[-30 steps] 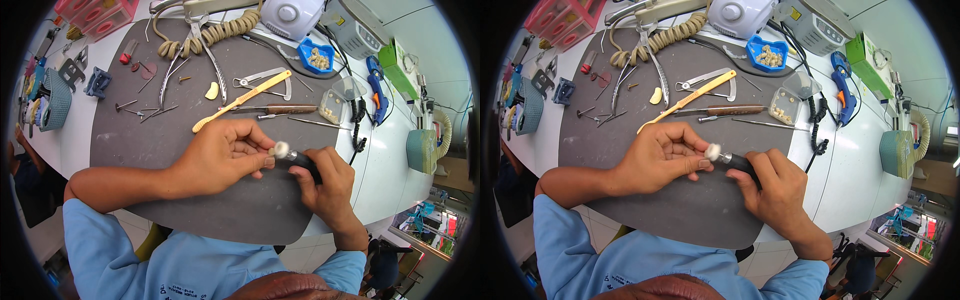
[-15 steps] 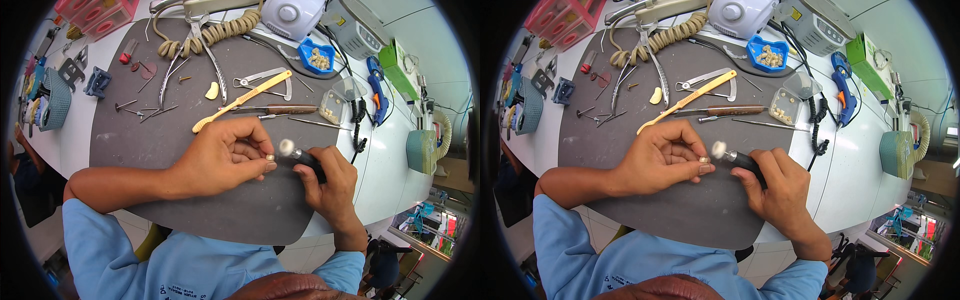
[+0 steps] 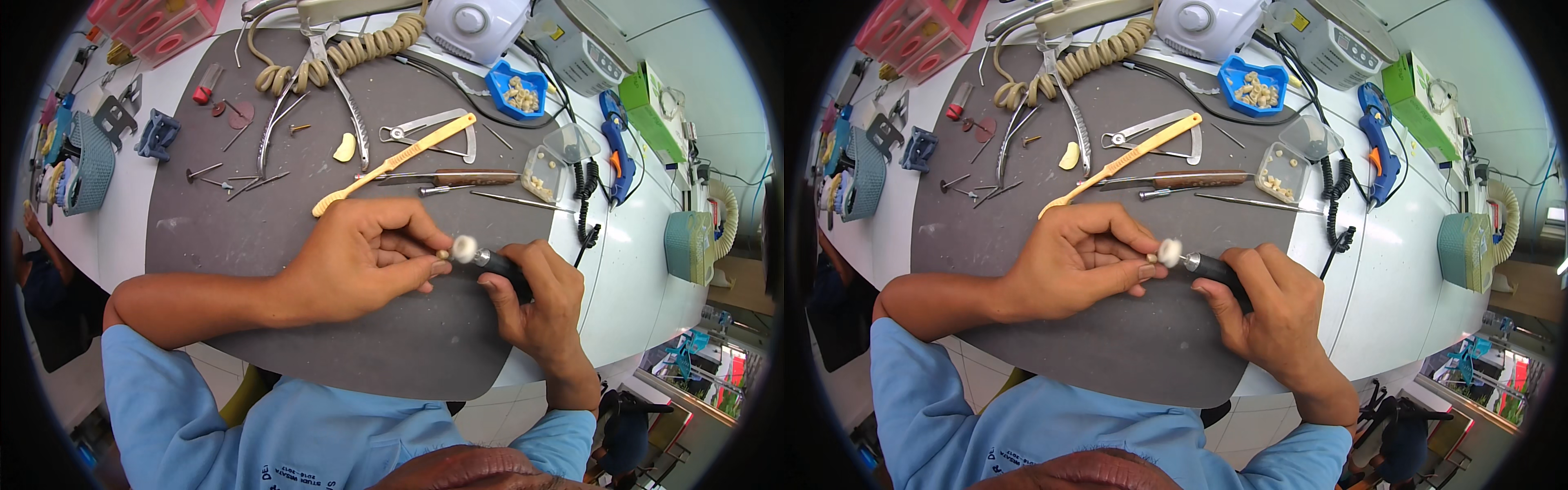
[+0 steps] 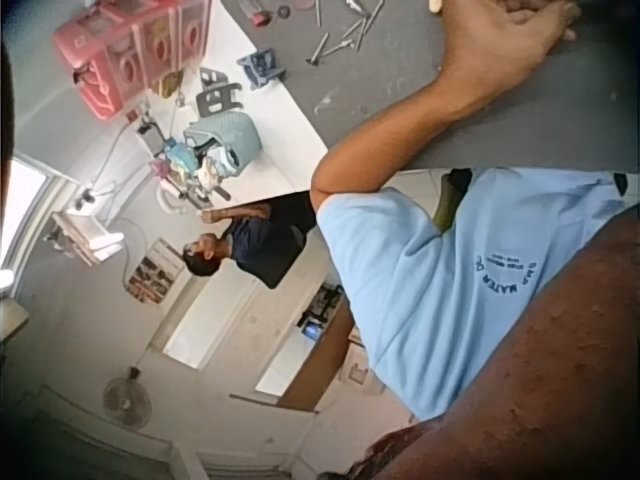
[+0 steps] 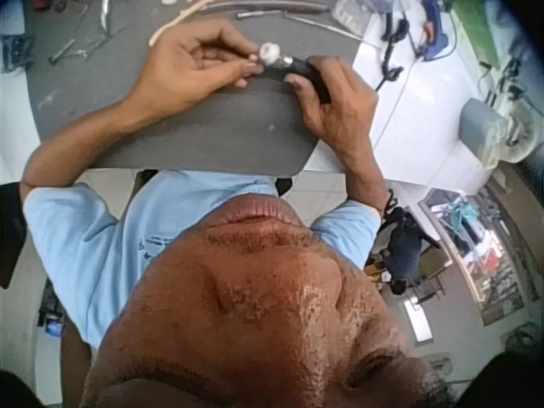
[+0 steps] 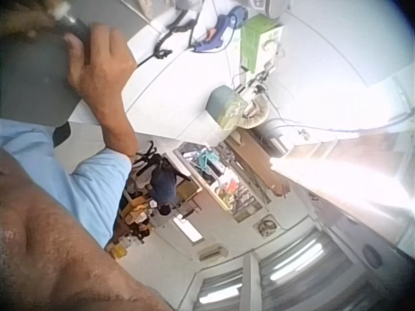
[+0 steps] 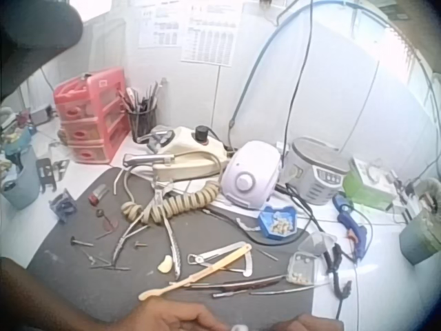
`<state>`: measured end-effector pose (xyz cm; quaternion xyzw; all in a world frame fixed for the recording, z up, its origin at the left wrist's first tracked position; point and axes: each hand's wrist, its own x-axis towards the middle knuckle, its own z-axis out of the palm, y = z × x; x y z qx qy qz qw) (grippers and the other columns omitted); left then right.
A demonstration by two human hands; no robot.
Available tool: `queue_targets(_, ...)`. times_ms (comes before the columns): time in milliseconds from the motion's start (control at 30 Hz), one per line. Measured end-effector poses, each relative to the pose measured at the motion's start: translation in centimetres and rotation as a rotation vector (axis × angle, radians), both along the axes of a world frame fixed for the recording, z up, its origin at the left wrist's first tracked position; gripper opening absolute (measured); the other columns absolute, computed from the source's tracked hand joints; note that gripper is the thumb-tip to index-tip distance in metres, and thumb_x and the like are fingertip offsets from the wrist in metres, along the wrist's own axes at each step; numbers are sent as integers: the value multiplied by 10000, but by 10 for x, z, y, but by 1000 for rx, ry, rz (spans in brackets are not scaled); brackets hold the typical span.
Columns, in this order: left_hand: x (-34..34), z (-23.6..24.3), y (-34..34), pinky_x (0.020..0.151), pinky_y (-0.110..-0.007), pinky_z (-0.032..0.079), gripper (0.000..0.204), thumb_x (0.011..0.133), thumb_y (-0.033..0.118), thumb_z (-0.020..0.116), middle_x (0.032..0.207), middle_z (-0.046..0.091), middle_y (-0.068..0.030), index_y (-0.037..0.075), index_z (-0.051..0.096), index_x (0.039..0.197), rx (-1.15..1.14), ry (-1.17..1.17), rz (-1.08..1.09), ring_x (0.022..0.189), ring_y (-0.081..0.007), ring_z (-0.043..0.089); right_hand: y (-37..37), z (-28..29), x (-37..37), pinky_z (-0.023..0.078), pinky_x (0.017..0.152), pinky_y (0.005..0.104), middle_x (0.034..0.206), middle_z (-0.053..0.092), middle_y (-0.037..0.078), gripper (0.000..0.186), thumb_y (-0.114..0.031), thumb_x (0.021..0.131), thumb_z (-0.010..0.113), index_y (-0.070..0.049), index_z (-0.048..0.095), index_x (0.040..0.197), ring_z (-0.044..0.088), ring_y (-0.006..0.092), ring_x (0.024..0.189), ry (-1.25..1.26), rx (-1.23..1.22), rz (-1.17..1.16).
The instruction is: The person uses a rotary tool with a polishing attachment to smooth a dental crown, then places the crown into a blue container and packs it into a small plastic bag.
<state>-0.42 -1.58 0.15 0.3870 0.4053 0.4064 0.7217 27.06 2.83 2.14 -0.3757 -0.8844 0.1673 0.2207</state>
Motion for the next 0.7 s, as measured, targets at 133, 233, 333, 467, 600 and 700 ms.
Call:
queue_targets(133, -1, 5, 1, 916, -303, 721, 179, 1059, -66, 736, 1230, 751, -147, -46, 645, 1212, -21, 28, -10, 1206, -247, 807, 0, 1, 0, 486, 552, 392, 798, 632, 95, 360, -322, 949, 921, -21, 747, 1041, 643, 279, 634, 2, -7, -2)
queue_targets(233, -1, 8, 1, 909, -298, 720, 169, 1059, -66, 731, 1204, 743, -130, -29, 630, 1190, -24, 28, -22, 1211, -247, 805, 0, 0, 0, 486, 551, 394, 797, 633, 96, 359, -321, 949, 920, -22, 746, 1044, 644, 283, 635, 4, -5, -3)
queue_targets(333, -1, 8, 1, 906, -295, 719, 175, 1063, -63, 726, 1209, 739, -127, -27, 634, 1208, -25, 32, -35, 1220, -249, 802, 1, 0, 1, 489, 551, 396, 797, 635, 97, 357, -321, 952, 918, -24, 745, 1047, 648, 285, 636, 6, 1, -1)
queue_targets(467, 1, 11, 1, 906, -295, 718, 212, 1064, -65, 727, 1219, 741, -129, -29, 643, 1255, -27, 26, 2, 1226, -248, 799, 1, 1, 1, 494, 550, 394, 798, 642, 97, 353, -324, 958, 914, -28, 743, 1047, 652, 283, 635, 7, -9, -4)
queue_targets(600, 0, 2, -1, 928, -297, 711, 236, 1062, -66, 743, 1242, 747, -149, -52, 658, 1283, 50, 18, -5, 1220, -247, 801, 1, 1, 1, 498, 550, 388, 800, 653, 94, 351, -326, 961, 913, -30, 744, 1043, 658, 277, 635, 10, -20, -11)
queue_targets(700, 0, 2, -1, 958, -304, 705, 226, 1060, -63, 753, 1240, 761, -166, -67, 667, 1269, 46, 30, -3, 1197, -244, 807, 1, 2, 1, 499, 551, 385, 801, 657, 92, 348, -323, 960, 914, -30, 744, 1039, 661, 275, 635, 7, -27, -21)
